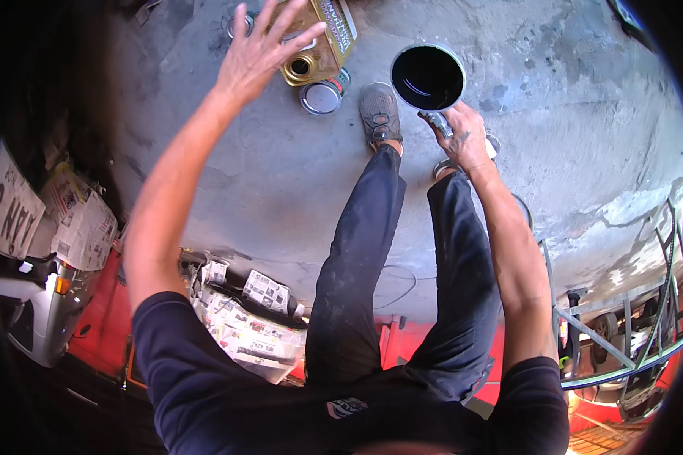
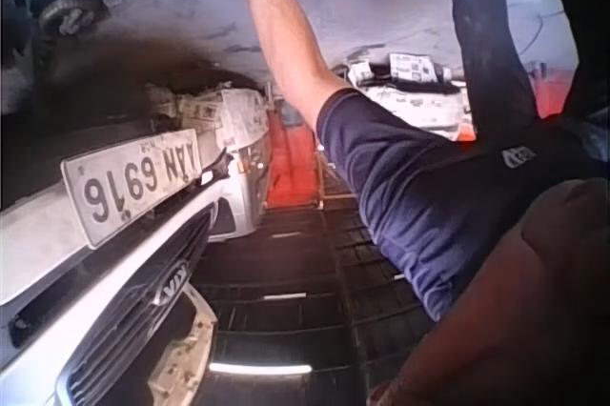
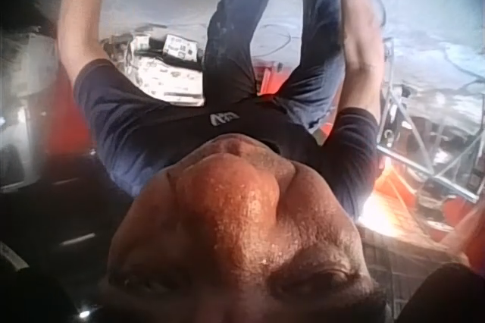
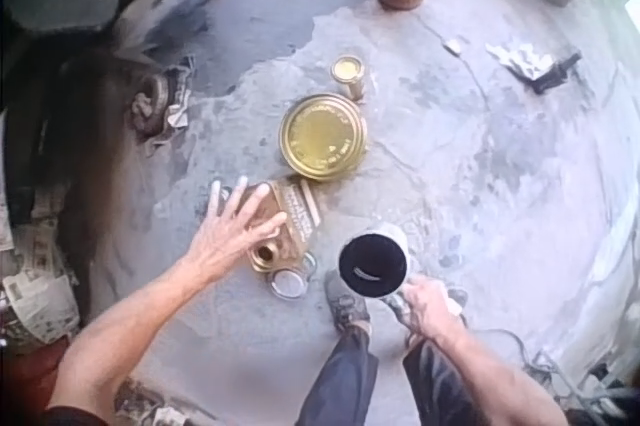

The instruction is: Preparing paint and spray painting an automotive part.

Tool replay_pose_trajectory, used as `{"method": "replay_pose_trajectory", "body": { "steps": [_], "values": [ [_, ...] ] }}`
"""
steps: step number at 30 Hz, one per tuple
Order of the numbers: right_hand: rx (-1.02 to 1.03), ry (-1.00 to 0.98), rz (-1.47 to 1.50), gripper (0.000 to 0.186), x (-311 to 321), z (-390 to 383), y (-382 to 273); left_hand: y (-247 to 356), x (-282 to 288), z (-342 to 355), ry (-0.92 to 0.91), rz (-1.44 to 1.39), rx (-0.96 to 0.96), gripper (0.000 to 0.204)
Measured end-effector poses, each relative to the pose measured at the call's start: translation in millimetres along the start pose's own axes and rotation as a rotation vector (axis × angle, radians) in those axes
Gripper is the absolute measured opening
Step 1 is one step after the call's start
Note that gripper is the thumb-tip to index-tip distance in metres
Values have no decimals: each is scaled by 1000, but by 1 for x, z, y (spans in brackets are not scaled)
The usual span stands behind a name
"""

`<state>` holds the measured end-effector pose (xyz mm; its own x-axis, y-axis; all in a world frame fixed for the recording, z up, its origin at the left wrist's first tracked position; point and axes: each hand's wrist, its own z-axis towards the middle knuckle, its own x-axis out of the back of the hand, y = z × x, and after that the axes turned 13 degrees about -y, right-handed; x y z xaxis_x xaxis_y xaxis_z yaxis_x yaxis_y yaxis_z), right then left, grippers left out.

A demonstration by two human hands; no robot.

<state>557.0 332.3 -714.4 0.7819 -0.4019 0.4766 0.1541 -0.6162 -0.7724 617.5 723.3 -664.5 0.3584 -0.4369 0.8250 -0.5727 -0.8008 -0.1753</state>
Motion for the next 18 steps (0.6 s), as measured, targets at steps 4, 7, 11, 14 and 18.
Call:
{"method": "replay_pose_trajectory", "body": {
  "steps": [4, 7, 11, 14, 18],
  "values": [
    [-7, 25, 24, 43, -8, 1, 9, -17, 1, 45, -80, 8, -389, 63],
    [-15, 24, 31, 48, -13, -1, 14, -26, -1, 54, -67, 180, -522, 63],
    [-43, 41, 55, 53, -18, 0, 15, -33, 6, 51, -86, 155, -554, 60],
    [-38, 59, 38, 54, -18, -3, 15, -28, 18, 38, -59, 81, -524, 75],
    [-65, 68, 44, 57, -16, -9, 13, -25, 48, 19, -31, -68, -455, 100]
  ]
}}
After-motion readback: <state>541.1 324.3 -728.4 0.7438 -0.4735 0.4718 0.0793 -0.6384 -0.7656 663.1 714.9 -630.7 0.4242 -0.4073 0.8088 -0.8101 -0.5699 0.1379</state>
